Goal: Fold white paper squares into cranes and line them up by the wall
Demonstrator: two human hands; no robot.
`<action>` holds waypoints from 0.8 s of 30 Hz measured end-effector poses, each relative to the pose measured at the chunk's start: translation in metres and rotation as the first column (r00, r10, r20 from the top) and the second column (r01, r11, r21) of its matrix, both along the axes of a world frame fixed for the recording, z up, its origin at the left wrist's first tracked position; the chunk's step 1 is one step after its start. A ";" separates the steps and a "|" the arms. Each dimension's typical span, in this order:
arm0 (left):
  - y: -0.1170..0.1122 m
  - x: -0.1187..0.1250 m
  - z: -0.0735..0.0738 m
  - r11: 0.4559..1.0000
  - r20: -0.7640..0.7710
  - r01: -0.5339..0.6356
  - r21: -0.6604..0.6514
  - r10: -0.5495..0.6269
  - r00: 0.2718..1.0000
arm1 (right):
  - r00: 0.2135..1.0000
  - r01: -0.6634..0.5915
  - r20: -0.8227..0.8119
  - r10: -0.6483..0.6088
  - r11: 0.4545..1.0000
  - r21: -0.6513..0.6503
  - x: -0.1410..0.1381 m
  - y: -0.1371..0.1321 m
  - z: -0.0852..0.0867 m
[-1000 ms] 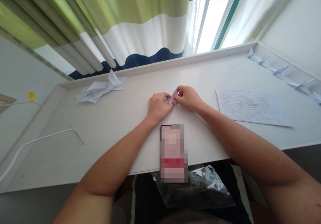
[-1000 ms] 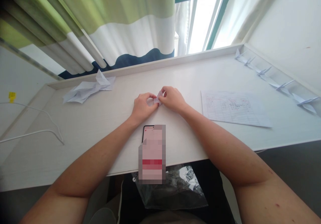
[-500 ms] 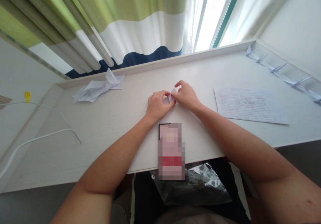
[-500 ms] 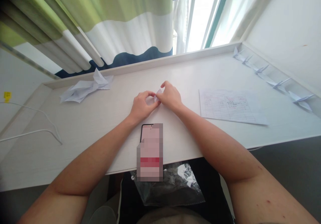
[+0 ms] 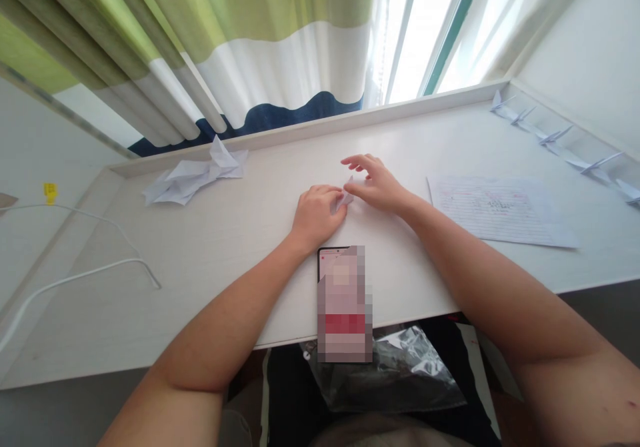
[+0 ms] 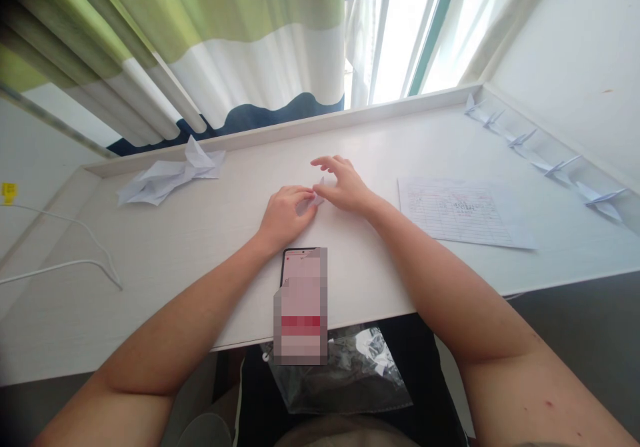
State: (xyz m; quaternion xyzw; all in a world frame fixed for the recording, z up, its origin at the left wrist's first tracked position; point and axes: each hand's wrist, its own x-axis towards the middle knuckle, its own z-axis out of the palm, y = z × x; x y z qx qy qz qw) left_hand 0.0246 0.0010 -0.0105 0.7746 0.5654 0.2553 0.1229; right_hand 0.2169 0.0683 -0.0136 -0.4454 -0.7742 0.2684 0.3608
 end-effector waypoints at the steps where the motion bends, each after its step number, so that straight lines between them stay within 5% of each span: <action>1: 0.000 0.000 0.000 1.000 -0.001 0.001 0.003 -0.001 1.000 | 0.997 -0.071 0.034 0.069 0.997 0.032 0.003 0.002 -0.002; 5: 0.000 0.000 0.000 1.000 -0.012 0.003 0.002 -0.003 1.000 | 0.979 -0.149 0.144 0.142 0.988 0.038 0.010 0.005 -0.009; 24: -0.003 0.000 0.001 0.995 -0.203 0.085 0.053 -0.072 0.977 | 0.981 0.113 0.151 -0.118 0.993 0.042 -0.006 0.011 -0.015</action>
